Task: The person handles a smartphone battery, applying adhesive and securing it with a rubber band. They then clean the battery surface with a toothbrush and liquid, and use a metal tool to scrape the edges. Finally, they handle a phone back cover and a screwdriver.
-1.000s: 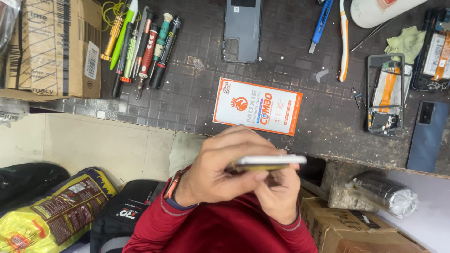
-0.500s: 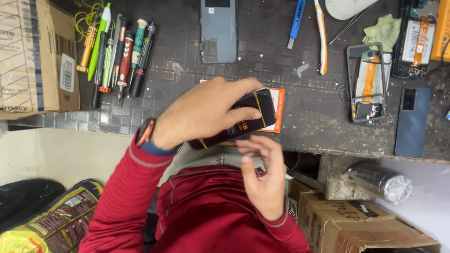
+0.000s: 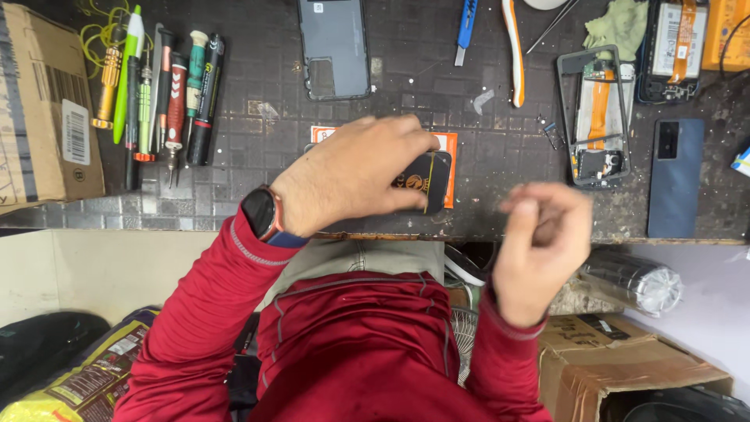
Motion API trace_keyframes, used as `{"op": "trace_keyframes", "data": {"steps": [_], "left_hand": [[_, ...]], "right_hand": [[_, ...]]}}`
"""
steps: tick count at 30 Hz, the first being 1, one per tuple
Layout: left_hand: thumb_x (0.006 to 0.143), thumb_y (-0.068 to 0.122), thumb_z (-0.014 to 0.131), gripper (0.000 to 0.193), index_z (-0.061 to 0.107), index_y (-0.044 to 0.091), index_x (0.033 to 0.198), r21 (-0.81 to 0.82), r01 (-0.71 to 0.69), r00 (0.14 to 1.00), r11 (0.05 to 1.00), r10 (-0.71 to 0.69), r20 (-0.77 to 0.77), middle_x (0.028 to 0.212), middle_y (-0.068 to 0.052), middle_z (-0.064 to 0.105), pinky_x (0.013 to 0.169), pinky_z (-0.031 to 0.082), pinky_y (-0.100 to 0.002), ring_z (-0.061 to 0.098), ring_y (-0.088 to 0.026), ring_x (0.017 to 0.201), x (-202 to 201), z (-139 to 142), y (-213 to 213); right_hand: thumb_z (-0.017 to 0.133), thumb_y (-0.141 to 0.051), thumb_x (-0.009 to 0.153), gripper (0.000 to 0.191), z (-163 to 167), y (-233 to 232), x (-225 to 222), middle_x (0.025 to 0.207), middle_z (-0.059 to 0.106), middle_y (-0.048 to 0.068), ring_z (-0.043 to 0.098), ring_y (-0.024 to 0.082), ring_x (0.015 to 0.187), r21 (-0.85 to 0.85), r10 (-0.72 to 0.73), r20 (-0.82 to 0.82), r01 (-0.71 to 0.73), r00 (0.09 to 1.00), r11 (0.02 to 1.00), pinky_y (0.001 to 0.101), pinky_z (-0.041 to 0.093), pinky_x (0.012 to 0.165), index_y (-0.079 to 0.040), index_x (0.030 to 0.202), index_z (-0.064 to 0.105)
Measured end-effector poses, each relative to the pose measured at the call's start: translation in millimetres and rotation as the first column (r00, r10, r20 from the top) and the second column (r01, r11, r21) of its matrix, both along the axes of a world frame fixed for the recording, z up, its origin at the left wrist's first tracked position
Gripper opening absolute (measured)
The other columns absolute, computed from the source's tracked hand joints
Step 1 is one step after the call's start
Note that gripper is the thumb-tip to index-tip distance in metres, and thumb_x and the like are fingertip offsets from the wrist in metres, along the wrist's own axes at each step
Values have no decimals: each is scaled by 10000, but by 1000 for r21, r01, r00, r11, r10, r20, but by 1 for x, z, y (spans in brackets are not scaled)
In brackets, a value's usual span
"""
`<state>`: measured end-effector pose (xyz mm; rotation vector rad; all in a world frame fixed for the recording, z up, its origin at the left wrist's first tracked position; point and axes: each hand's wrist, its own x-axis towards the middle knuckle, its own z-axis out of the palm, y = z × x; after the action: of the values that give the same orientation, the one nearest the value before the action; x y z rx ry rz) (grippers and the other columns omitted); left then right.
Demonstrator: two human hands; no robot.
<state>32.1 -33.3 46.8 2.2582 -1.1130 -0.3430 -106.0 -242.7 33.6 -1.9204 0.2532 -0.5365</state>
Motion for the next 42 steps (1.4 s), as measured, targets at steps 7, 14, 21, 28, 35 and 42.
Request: {"op": "trace_keyframes", "data": {"steps": [7, 14, 21, 28, 35, 42], "left_hand": [[656, 304, 882, 738, 601, -9, 1263, -81, -20, 971, 997, 39, 236, 1219, -140, 585, 951, 447, -434, 536, -330, 1121, -20, 2, 5], [682, 272, 852, 742, 574, -3, 1313, -81, -65, 974, 995, 81, 214, 1252, -135, 583, 972, 441, -440, 535, -328, 1149, -31, 5, 7], [711, 282, 838, 736, 568, -6, 1332, -95, -94, 966, 991, 113, 231, 1263, -133, 580, 1015, 430, -448, 531, -325, 1166, -37, 2, 6], [747, 293, 814, 732, 549, -22, 1352, -133, -126, 952, 983, 157, 262, 1335, -156, 569, 1129, 387, -481, 512, -333, 1266, -44, 6, 6], [952, 298, 716, 617, 494, -33, 1423, -529, -208, 978, 823, 161, -134, 1435, -210, 556, 1151, 413, -467, 535, -383, 1341, -86, 18, 14], [1096, 170, 473, 223, 598, -3, 1162, -455, -677, 608, 579, 91, -789, 1050, -132, 691, 792, 563, -340, 690, -197, 891, -143, -17, 11]], "right_hand": [[746, -18, 974, 242, 9, -40, 96, 1095, 601, 154, 579, 308, 998, -767, 136, 31, -64, 990, 638, 402, 464, 896, -7, 1193, 643], [777, -117, 974, 285, -23, -48, 147, 1018, 605, 123, 562, 352, 1008, -812, 39, -154, -149, 987, 565, 477, 431, 875, -43, 1205, 627], [544, 28, 992, 166, -32, -55, 135, 1060, 576, 184, 544, 356, 1027, -844, 27, -61, -66, 998, 532, 473, 435, 926, 17, 1157, 559], [440, -74, 1161, 168, 16, -27, 66, 998, 541, 117, 502, 240, 885, -494, 19, -54, -44, 998, 868, 373, 424, 802, 45, 1223, 541], [356, -394, 1132, 448, -2, 22, -35, 771, 520, 18, 476, 83, 627, 261, 242, -137, -201, 961, 944, 255, 407, 568, -8, 1037, 562], [407, -359, 1110, 423, -15, 44, -47, 709, 642, 48, 625, 124, 610, 457, 730, -282, -581, 623, 673, 273, 514, 590, -19, 950, 600]]}}
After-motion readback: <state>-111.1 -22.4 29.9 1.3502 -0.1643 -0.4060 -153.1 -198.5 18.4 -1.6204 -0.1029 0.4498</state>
